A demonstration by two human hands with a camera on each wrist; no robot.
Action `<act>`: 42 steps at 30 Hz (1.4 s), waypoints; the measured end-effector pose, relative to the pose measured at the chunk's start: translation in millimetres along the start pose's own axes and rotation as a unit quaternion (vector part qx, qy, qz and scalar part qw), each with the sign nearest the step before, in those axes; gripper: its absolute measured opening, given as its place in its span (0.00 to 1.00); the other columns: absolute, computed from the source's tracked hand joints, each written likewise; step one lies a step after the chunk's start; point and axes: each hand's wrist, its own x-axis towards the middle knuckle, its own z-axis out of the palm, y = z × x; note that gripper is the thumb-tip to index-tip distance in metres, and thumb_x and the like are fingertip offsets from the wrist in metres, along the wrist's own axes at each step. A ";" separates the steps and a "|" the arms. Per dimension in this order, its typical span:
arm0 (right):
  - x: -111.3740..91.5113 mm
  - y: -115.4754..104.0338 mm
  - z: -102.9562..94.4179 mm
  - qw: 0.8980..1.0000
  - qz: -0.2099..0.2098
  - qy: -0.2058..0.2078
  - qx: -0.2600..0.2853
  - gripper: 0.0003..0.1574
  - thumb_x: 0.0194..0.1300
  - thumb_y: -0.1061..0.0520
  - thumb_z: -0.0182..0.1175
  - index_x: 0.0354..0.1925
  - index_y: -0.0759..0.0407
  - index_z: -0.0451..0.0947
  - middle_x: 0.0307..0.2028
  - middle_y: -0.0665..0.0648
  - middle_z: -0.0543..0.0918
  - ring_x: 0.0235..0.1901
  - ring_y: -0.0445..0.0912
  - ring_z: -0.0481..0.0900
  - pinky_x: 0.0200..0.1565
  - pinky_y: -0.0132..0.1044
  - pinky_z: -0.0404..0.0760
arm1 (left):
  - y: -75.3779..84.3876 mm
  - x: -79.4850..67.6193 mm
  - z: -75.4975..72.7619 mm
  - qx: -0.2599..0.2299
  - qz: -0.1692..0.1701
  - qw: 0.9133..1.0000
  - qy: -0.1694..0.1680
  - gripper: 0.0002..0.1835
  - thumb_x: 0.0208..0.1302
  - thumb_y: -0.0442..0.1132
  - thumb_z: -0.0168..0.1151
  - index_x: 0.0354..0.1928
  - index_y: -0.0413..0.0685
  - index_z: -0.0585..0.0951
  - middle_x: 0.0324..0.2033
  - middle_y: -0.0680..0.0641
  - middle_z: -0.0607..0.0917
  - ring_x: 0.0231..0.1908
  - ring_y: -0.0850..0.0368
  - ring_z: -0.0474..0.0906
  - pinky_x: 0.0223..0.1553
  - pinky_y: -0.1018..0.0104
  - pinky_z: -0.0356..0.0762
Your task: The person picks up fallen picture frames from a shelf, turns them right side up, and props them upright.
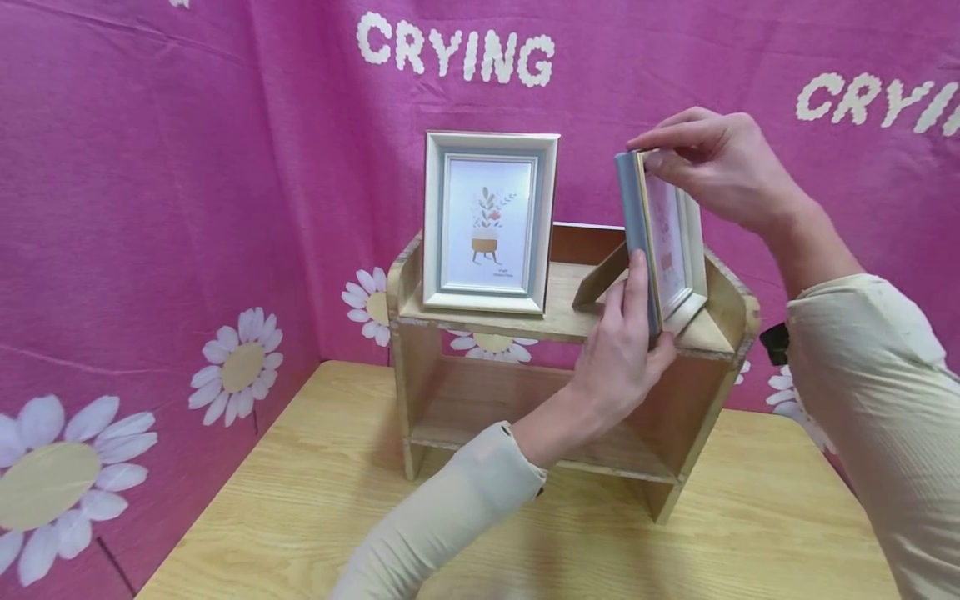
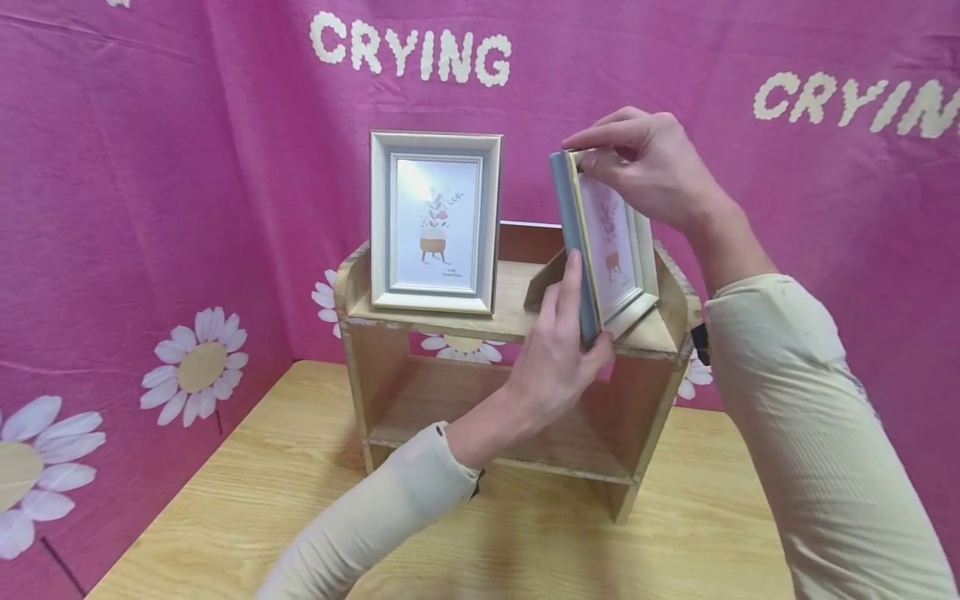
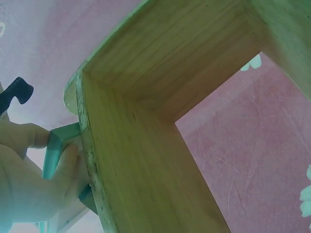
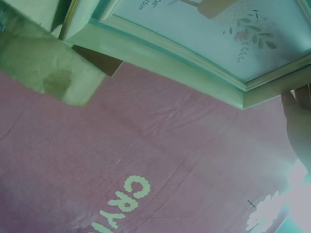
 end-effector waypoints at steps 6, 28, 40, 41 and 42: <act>6.0 -0.5 6.3 0.999 0.010 0.013 -0.038 0.14 0.65 0.64 0.64 0.49 0.63 0.85 0.39 0.39 0.81 0.43 0.37 0.76 0.43 0.22 0.75 | -7.8 1.8 -7.1 -0.017 -0.006 1.000 -0.013 0.52 0.55 0.32 0.70 0.76 0.35 0.48 0.53 0.36 0.76 0.37 0.52 0.80 0.37 0.75 0.83; 9.9 7.3 19.6 0.972 -0.071 0.080 -0.208 0.13 0.66 0.67 0.61 0.47 0.63 0.86 0.43 0.62 0.86 0.38 0.21 0.68 0.42 0.18 0.68 | -32.3 10.4 -25.6 -0.065 -0.027 0.993 -0.092 0.52 0.58 0.31 0.66 0.78 0.37 0.44 0.56 0.34 0.75 0.41 0.57 0.76 0.47 0.83 0.75; 8.0 19.7 9.2 0.970 -0.041 0.092 -0.220 0.13 0.65 0.61 0.64 0.47 0.62 0.86 0.41 0.62 0.84 0.36 0.24 0.68 0.39 0.18 0.67 | -42.3 15.9 -31.2 -0.073 -0.017 0.991 -0.111 0.51 0.58 0.28 0.64 0.77 0.36 0.44 0.61 0.34 0.73 0.41 0.57 0.74 0.46 0.84 0.73; 7.7 20.7 8.0 0.969 -0.037 0.092 -0.224 0.13 0.65 0.60 0.64 0.48 0.62 0.86 0.41 0.62 0.84 0.36 0.24 0.67 0.39 0.18 0.66 | -43.3 16.4 -31.0 -0.073 -0.017 0.991 -0.113 0.51 0.58 0.27 0.64 0.77 0.36 0.44 0.62 0.34 0.73 0.41 0.57 0.74 0.46 0.84 0.73; 7.5 21.8 6.4 0.969 -0.033 0.092 -0.229 0.14 0.65 0.60 0.64 0.48 0.62 0.86 0.42 0.62 0.84 0.35 0.24 0.67 0.38 0.18 0.66 | -44.0 17.0 -30.9 -0.074 -0.016 0.990 -0.115 0.51 0.58 0.27 0.64 0.77 0.36 0.44 0.63 0.34 0.72 0.42 0.57 0.74 0.47 0.84 0.73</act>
